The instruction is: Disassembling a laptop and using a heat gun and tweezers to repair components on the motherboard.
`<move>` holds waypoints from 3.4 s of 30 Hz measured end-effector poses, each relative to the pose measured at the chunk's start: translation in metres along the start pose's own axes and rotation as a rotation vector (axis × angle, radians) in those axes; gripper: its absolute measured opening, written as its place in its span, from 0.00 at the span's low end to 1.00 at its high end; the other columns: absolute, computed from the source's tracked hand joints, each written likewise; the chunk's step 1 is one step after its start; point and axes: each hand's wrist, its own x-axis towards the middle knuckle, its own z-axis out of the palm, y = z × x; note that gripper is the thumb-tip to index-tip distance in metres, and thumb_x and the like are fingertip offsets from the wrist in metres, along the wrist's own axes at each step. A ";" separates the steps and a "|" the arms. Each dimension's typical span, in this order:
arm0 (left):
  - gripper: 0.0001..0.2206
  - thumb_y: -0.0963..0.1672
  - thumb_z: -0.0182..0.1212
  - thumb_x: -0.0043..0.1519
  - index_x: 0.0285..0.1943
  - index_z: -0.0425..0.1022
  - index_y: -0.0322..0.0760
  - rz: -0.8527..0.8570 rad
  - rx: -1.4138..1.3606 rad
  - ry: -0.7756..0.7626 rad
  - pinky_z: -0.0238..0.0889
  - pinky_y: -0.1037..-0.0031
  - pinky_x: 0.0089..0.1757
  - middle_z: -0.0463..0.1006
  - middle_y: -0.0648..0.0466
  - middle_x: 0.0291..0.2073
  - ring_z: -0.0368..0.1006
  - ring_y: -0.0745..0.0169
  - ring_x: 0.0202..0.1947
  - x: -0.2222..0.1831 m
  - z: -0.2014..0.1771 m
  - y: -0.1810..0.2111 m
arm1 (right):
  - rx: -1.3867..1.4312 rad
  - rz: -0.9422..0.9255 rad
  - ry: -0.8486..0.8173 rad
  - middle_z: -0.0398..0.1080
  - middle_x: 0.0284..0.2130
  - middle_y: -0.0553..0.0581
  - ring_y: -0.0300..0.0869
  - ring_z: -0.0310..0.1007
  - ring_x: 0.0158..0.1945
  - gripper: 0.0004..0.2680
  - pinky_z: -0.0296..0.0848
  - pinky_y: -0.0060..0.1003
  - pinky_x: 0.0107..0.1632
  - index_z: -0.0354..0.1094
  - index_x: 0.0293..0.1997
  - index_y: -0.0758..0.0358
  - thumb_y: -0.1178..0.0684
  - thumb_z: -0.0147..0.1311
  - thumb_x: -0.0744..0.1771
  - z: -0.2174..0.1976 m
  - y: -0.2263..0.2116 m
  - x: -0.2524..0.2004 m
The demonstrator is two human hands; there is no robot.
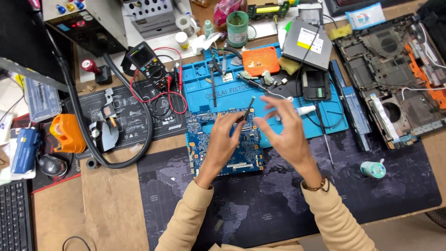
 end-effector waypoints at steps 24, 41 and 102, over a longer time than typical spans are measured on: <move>0.10 0.40 0.51 0.70 0.56 0.74 0.34 -0.104 0.363 0.668 0.66 0.57 0.51 0.74 0.46 0.44 0.75 0.42 0.48 -0.016 -0.209 -0.097 | 0.308 -0.336 0.016 0.77 0.46 0.55 0.51 0.80 0.49 0.08 0.76 0.41 0.52 0.75 0.53 0.56 0.59 0.50 0.71 0.268 -0.070 0.108; 0.16 0.45 0.48 0.73 0.68 0.60 0.34 -0.264 0.564 0.825 0.65 0.49 0.53 0.66 0.38 0.52 0.69 0.31 0.55 0.067 -0.299 -0.165 | -0.098 -0.323 -0.162 0.66 0.61 0.62 0.54 0.68 0.64 0.06 0.63 0.53 0.66 0.65 0.54 0.52 0.48 0.45 0.73 0.344 -0.024 0.141; 0.09 0.41 0.63 0.64 0.52 0.78 0.39 0.577 1.176 0.297 0.66 0.66 0.40 0.73 0.48 0.35 0.72 0.53 0.36 -0.045 -0.122 0.100 | -0.207 -0.438 -0.157 0.59 0.21 0.49 0.51 0.68 0.26 0.07 0.72 0.42 0.31 0.62 0.34 0.58 0.63 0.56 0.68 0.029 -0.105 0.005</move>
